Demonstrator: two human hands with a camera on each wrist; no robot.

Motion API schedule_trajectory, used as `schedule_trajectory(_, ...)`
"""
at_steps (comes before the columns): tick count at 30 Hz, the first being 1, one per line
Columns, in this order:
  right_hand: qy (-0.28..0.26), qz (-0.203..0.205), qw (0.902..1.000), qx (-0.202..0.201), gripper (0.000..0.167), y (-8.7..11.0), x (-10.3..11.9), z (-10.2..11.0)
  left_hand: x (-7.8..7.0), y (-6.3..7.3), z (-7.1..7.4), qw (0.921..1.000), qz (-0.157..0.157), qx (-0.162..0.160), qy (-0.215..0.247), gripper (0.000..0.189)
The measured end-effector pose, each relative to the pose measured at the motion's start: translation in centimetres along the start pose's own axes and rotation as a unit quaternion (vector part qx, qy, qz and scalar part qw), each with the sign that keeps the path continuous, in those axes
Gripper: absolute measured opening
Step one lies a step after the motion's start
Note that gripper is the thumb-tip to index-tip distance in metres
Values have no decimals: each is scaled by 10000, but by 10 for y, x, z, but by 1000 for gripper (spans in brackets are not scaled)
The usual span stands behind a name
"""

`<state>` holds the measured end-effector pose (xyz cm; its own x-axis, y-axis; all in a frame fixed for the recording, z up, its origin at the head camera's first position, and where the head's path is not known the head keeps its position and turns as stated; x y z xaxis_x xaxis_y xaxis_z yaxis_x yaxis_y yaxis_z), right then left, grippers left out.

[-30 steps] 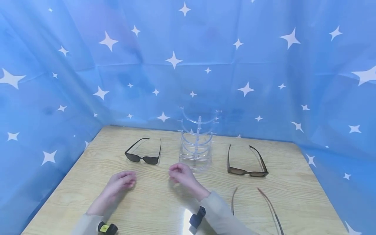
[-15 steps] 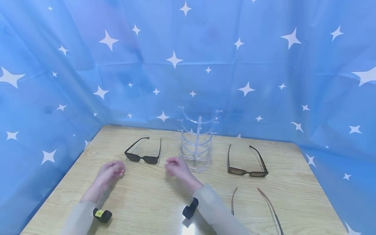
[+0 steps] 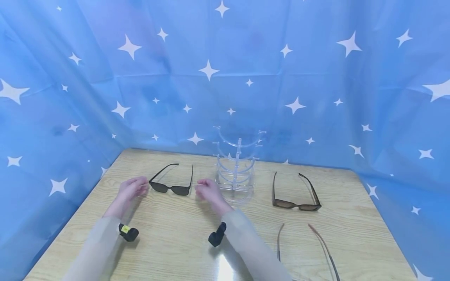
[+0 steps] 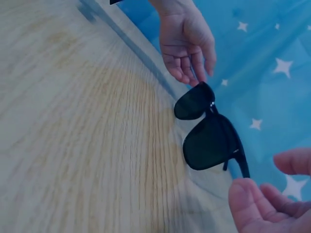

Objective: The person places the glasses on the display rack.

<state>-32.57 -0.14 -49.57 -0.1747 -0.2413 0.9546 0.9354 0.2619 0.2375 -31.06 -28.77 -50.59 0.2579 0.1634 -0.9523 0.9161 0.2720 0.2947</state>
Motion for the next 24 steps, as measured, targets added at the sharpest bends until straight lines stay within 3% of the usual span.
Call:
schedule_trajectory(14,-229,-233,9991,-258,34,-20,-3,-7,2,-21,-14,9988,408,264,5,46)
schedule_trajectory(24,-750,-570,9955,-109,29,-25,-7,-14,-1,-27,-22,9986,407,316,-94,45)
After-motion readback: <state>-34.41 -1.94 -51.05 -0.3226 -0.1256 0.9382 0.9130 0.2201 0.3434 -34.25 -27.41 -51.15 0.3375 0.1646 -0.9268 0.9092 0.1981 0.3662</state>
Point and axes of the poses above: each hand's wrist, its own y-axis away from the middle knuckle, its own z-axis out of the back of the hand, x = y × z, the point moved 10 cm from there along -y, towards the middle knuckle, and after that the axes turned 9 degrees about y, right-handed, at the moved point
